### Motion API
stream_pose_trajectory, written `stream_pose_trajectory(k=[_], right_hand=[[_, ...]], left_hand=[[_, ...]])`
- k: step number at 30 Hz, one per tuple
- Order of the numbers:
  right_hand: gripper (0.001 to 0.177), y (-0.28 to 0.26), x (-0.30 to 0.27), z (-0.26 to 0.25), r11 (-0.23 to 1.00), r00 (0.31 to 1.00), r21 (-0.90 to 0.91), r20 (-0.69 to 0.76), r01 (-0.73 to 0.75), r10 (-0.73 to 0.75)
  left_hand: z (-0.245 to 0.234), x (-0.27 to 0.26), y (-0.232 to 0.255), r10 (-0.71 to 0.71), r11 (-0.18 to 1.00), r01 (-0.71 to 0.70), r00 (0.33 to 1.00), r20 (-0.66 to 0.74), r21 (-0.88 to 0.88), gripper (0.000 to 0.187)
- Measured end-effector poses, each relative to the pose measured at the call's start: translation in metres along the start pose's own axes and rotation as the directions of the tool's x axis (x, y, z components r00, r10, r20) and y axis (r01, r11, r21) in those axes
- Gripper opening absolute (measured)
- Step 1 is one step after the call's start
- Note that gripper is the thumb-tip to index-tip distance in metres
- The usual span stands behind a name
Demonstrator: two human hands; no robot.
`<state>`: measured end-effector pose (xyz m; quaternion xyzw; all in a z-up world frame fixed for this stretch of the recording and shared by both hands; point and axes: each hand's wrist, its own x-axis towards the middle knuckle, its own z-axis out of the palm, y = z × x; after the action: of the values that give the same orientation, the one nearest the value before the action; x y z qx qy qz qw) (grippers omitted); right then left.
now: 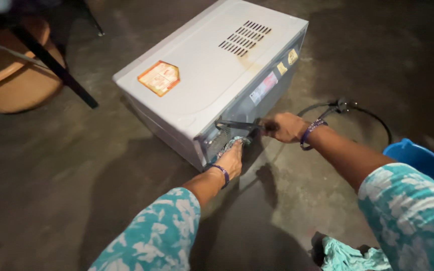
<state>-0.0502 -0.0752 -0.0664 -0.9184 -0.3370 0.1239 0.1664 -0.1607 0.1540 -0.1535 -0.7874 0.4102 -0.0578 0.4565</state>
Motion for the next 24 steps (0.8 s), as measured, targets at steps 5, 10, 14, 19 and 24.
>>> stream_pose_trajectory(k=[5,10,14,19,24], right_hand=[[0.025,0.041,0.002,0.022,0.996,1.000,0.085,-0.024,0.008,-0.005],[0.022,0.050,0.009,0.033,0.995,0.995,0.049,-0.059,0.084,-0.082],[0.023,0.048,0.009,0.026,0.991,0.996,0.104,0.013,-0.089,0.088],[0.025,0.050,0.011,0.021,0.986,0.990,0.104,-0.038,-0.132,0.136],[0.030,0.041,0.006,0.028,0.994,0.995,0.059,0.022,-0.097,0.095]], left_hand=[[0.024,0.074,0.012,0.025,0.998,-0.020,0.996,0.080,-0.056,0.052],[-0.003,0.109,-0.008,-0.163,0.964,0.159,0.987,0.000,-0.212,0.050],[-0.034,0.087,-0.039,-0.120,0.989,0.113,0.989,-0.082,-0.095,0.057],[-0.037,0.066,-0.058,-0.312,0.950,0.306,0.927,-0.208,-0.062,0.061],[-0.021,0.078,-0.041,-0.113,0.994,0.112,0.992,-0.053,-0.016,0.059]])
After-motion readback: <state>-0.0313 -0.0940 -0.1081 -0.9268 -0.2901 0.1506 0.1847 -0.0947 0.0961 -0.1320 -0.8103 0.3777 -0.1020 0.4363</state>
